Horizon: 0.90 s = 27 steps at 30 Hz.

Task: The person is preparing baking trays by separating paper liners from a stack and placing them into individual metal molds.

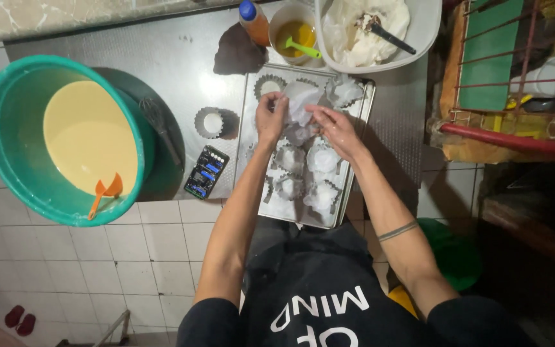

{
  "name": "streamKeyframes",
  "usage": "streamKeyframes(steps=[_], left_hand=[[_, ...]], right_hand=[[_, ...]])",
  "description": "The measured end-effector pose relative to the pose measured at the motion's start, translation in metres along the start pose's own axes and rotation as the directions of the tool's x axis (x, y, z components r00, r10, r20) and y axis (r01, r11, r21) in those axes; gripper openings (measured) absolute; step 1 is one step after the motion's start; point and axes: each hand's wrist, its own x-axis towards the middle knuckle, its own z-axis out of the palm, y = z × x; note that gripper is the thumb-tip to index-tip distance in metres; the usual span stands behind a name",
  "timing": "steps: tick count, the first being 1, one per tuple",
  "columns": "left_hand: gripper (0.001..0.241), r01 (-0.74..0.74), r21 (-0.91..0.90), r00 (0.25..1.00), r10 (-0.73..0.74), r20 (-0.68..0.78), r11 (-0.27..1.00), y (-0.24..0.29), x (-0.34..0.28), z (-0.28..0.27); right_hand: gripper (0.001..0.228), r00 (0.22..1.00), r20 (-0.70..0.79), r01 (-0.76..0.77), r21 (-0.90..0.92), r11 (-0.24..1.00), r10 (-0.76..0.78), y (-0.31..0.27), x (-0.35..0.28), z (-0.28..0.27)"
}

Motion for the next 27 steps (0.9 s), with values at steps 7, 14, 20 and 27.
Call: streamKeyframes(steps=[7, 14, 20, 27], left_hand=[[0.024, -0.017, 0.346, 1.000, 0.014, 0.012, 0.938, 0.027, 0.006, 0.007], [0.051, -0.159, 0.266, 0.983, 0.126, 0.138, 0.951, 0.042, -0.001, 0.009], [0.044, -0.523, 0.659, 0.832, 0.492, 0.256, 0.541, 0.013, 0.013, 0.011], [0.026, -0.675, 0.733, 0.641, 0.426, 0.638, -0.081, -0.002, 0.005, 0.011]], right_hand=[[0.033, 0.981, -0.054, 0.154, -0.380, 0.912, -0.188, 0.034, 0.037, -0.024], [0.037, 0.951, -0.016, 0.245, -0.566, 0.787, -0.307, 0.017, 0.035, -0.014], [0.036, 0.915, 0.097, 0.317, -0.775, 0.547, -0.392, 0.029, 0.052, -0.021], [0.034, 0.878, 0.174, 0.370, -0.838, 0.401, -0.446, 0.006, 0.038, -0.002]])
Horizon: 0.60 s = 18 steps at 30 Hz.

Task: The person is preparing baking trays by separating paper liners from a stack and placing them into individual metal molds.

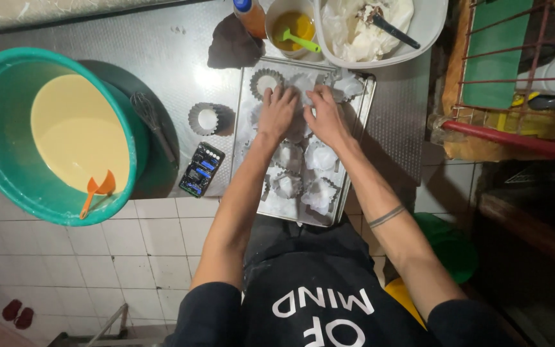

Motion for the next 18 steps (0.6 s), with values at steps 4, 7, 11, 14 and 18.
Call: streamKeyframes(steps=[4, 7, 11, 14, 18], left_hand=[[0.039, -0.012, 0.034, 0.969, 0.003, 0.248, 0.999, 0.003, 0.005, -0.012], [0.045, -0.021, 0.064, 0.945, -0.001, 0.326, 0.998, 0.002, 0.003, -0.007], [0.045, -0.080, 0.155, 0.910, 0.009, 0.414, 0.985, 0.005, 0.003, -0.031], [0.038, -0.135, 0.202, 0.924, 0.050, 0.379, 0.970, 0.003, -0.001, -0.037], [0.035, -0.130, 0.206, 0.909, 0.033, 0.416, 0.970, 0.007, 0.004, -0.039]], right_hand=[[0.034, 0.991, 0.111, 0.105, -0.363, 0.926, -0.069, -0.019, 0.002, -0.011], [0.037, 0.964, 0.254, 0.204, -0.520, 0.830, -0.077, -0.001, 0.005, 0.004], [0.042, 0.933, 0.358, 0.266, -0.628, 0.731, -0.032, 0.036, 0.005, 0.026], [0.042, 0.922, 0.385, 0.304, -0.645, 0.701, -0.045, 0.027, 0.009, 0.020], [0.036, 0.914, 0.405, 0.321, -0.674, 0.665, -0.030, 0.015, 0.015, 0.015]])
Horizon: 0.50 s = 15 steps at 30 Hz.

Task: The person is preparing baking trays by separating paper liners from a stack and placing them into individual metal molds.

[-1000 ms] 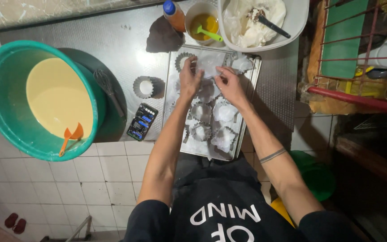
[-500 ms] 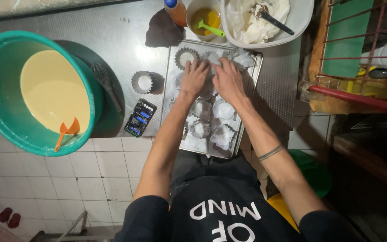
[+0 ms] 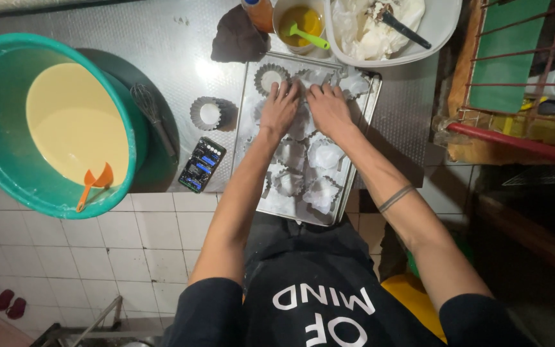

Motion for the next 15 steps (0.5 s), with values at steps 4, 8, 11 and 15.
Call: streamKeyframes(steps=[4, 8, 11, 15], left_hand=[[0.035, 0.006, 0.026, 1.000, -0.006, 0.016, 1.000, 0.004, 0.009, 0.012], [0.038, 0.014, -0.011, 1.000, -0.014, -0.006, 1.000, 0.004, 0.011, 0.016], [0.037, 0.028, 0.032, 0.999, -0.029, 0.027, 0.999, 0.007, 0.014, 0.020], [0.036, 0.010, -0.026, 0.999, -0.011, -0.043, 1.000, 0.004, 0.006, 0.021]], right_hand=[[0.038, 0.996, 0.087, -0.006, -0.019, 1.000, 0.007, -0.007, 0.004, -0.019], [0.043, 0.987, 0.160, -0.014, -0.030, 0.999, 0.019, -0.008, 0.010, -0.028], [0.044, 0.990, 0.139, -0.014, 0.000, 1.000, 0.014, -0.012, 0.014, -0.048], [0.049, 0.993, 0.111, -0.039, 0.013, 0.999, 0.037, -0.011, 0.016, -0.051]])
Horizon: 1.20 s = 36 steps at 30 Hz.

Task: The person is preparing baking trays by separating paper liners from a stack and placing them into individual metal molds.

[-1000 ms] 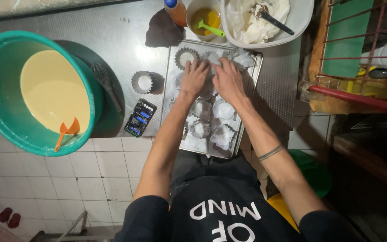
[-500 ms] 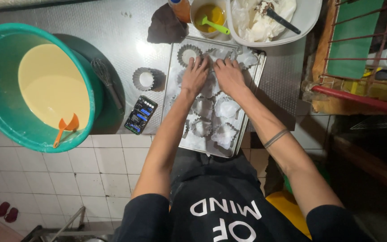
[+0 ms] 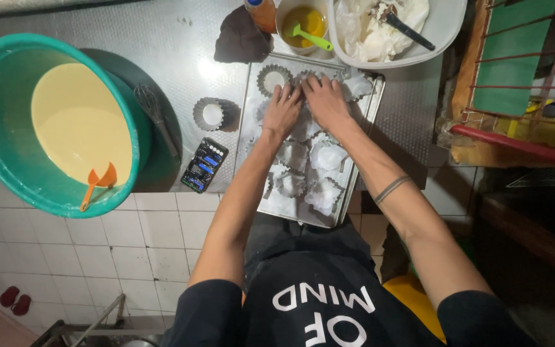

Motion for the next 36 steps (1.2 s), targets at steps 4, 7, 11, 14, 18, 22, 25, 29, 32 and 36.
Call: streamKeyframes(steps=[4, 7, 11, 14, 18, 22, 25, 29, 32, 36], left_hand=[[0.036, -0.007, 0.055, 0.999, 0.004, 0.052, 0.998, -0.001, -0.002, -0.017], [0.034, -0.030, 0.119, 0.999, 0.024, 0.047, 0.992, -0.006, 0.003, -0.022], [0.033, -0.033, 0.214, 0.999, 0.027, 0.030, 0.976, -0.011, 0.003, -0.030], [0.035, -0.041, 0.233, 0.998, 0.031, 0.046, 0.972, -0.014, 0.004, -0.034], [0.037, -0.043, 0.262, 0.998, 0.026, 0.065, 0.964, -0.011, 0.003, -0.045], [0.031, -0.110, 0.239, 0.992, 0.093, 0.084, 0.965, -0.012, 0.005, -0.038], [0.029, -0.125, 0.270, 0.990, 0.102, 0.098, 0.955, -0.011, 0.003, -0.049], [0.026, -0.076, 0.295, 0.994, 0.049, 0.099, 0.953, -0.007, 0.010, -0.033], [0.025, -0.043, 0.196, 0.998, 0.034, 0.053, 0.980, -0.010, 0.016, -0.026], [0.030, 0.021, -0.044, 0.999, -0.023, -0.035, 0.999, -0.012, -0.026, -0.036]], right_hand=[[0.065, 0.999, -0.043, 0.024, 0.008, 1.000, -0.024, 0.006, 0.001, 0.013], [0.067, 0.996, -0.045, 0.079, -0.010, 0.997, -0.080, 0.014, -0.008, 0.012], [0.066, 0.989, -0.049, 0.131, -0.150, 0.980, -0.140, 0.034, -0.011, 0.054], [0.072, 0.988, -0.044, 0.139, -0.183, 0.973, -0.149, 0.038, -0.014, 0.049], [0.053, 0.982, -0.067, 0.162, -0.167, 0.973, -0.175, 0.034, -0.013, 0.044], [0.027, 0.977, -0.085, 0.176, -0.219, 0.960, -0.198, 0.032, -0.012, 0.043], [0.024, 0.974, -0.100, 0.176, -0.243, 0.954, -0.206, 0.026, -0.011, 0.030], [0.030, 0.978, -0.091, 0.163, -0.224, 0.961, -0.187, 0.029, -0.006, 0.040], [0.029, 0.973, -0.127, 0.153, -0.269, 0.951, -0.192, 0.027, -0.004, 0.042], [0.032, 0.978, -0.123, 0.151, -0.139, 0.979, -0.168, 0.024, -0.010, 0.022]])
